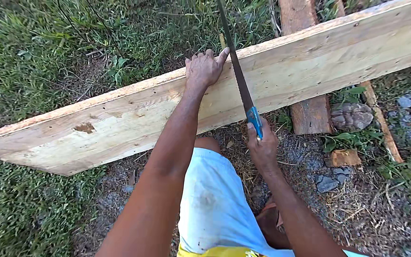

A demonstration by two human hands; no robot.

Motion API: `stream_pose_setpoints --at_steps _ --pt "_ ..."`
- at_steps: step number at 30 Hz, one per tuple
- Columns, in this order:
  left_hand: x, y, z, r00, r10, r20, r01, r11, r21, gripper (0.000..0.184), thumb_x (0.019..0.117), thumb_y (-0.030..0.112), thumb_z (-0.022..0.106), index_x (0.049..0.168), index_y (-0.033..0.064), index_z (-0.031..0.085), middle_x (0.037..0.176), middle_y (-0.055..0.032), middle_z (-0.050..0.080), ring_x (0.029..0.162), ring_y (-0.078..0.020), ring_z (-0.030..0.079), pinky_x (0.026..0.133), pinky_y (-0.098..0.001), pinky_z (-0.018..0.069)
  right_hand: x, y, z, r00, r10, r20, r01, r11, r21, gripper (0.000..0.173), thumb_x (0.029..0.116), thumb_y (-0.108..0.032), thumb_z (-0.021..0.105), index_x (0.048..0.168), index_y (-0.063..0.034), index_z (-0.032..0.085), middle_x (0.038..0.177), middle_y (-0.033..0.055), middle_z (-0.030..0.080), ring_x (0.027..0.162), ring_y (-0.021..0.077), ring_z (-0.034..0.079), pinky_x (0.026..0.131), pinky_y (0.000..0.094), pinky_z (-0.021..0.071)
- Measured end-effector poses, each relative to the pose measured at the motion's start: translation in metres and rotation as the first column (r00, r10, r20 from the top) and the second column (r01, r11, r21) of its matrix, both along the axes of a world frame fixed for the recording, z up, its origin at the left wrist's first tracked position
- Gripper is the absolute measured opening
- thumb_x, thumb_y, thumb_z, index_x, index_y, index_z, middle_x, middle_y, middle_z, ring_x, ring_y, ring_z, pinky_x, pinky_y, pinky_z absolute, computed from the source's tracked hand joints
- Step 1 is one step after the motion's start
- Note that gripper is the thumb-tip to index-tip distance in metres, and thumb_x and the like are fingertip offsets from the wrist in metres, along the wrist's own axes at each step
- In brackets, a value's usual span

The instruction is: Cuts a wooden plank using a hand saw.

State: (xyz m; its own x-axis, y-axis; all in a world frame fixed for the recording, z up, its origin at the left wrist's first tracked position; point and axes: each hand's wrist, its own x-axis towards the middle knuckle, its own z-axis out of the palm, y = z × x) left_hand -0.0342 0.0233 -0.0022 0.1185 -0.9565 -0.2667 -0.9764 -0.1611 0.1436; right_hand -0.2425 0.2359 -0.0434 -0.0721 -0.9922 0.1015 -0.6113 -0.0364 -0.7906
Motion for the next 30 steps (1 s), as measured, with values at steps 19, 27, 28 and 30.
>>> stream_pose_setpoints --at_steps 19,27,28,30 --pt "-0.004 0.010 0.003 1.000 0.001 0.008 -0.001 0.999 -0.035 0.098 0.0957 0.080 0.004 0.132 0.0079 0.059 0.128 -0.0190 0.066 0.127 -0.0361 0.059 0.105 -0.0610 0.0405 0.038 -0.078 0.012 0.998 -0.009 0.065 0.014 0.997 -0.078 0.040 0.1085 -0.028 0.052 0.142 -0.0074 0.057 0.081 0.0107 0.069 0.061 0.0197 0.065 0.057 0.0376 0.0548" --pt "0.002 -0.003 -0.001 1.000 -0.012 0.011 0.012 1.000 -0.005 0.098 0.0960 0.079 0.002 0.132 0.0079 0.059 0.129 -0.0190 0.066 0.128 -0.0361 0.059 0.105 -0.0617 0.0408 -0.015 0.041 0.002 0.999 -0.008 -0.032 0.009 1.000 0.022 0.042 0.1074 -0.028 0.053 0.142 -0.0058 0.059 0.080 0.0085 0.071 0.060 0.0142 0.065 0.057 0.0336 0.0568" --pt "0.002 -0.004 -0.002 1.000 -0.014 0.007 0.014 1.000 -0.006 0.097 0.0964 0.079 0.002 0.132 0.0078 0.059 0.128 -0.0189 0.066 0.128 -0.0359 0.059 0.104 -0.0616 0.0408 -0.022 0.057 0.003 1.000 -0.010 -0.028 0.011 1.000 0.023 0.041 0.1071 -0.027 0.054 0.139 -0.0021 0.060 0.081 0.0084 0.071 0.060 0.0119 0.064 0.057 0.0304 0.0566" --pt "0.002 -0.005 -0.002 1.000 -0.015 0.007 0.015 1.000 -0.007 0.097 0.0964 0.079 0.002 0.130 0.0077 0.059 0.127 -0.0189 0.067 0.127 -0.0359 0.059 0.103 -0.0618 0.0415 -0.031 0.083 0.005 1.000 -0.012 -0.011 0.012 1.000 0.022 0.041 0.1070 -0.027 0.055 0.136 0.0019 0.062 0.087 0.0086 0.073 0.065 0.0071 0.066 0.061 0.0243 0.0573"
